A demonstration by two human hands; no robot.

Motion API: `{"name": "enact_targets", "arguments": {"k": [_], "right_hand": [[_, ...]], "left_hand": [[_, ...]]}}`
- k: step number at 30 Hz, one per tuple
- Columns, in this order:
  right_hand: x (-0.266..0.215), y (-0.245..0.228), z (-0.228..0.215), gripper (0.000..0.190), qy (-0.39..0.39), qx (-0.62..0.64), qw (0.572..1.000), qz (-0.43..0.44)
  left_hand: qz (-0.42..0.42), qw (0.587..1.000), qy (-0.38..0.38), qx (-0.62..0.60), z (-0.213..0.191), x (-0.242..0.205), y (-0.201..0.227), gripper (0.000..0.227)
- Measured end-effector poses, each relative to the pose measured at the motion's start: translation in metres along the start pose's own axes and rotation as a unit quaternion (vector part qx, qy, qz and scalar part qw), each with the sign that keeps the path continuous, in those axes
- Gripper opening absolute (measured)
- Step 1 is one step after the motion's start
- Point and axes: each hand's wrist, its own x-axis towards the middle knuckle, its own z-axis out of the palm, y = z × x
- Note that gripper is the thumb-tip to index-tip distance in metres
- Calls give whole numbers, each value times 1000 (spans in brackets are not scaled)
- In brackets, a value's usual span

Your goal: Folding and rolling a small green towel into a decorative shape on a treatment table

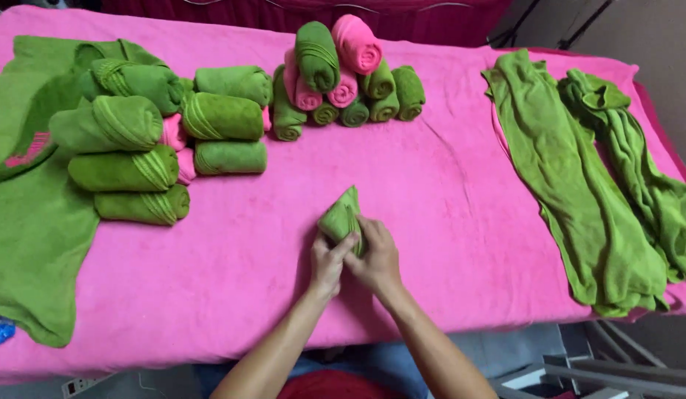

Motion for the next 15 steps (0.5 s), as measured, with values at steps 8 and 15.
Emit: {"name": "enact_targets", "arguments": {"k": [8,15], "right_hand": [[-55,-37,-68,75,-45,274,948,155],[-63,60,-34,88,-184,577,729,319]], "left_hand": [[-174,964,-118,-165,-80,5,-70,70],[-244,932,-234,-128,-72,-40,23,64]]}}
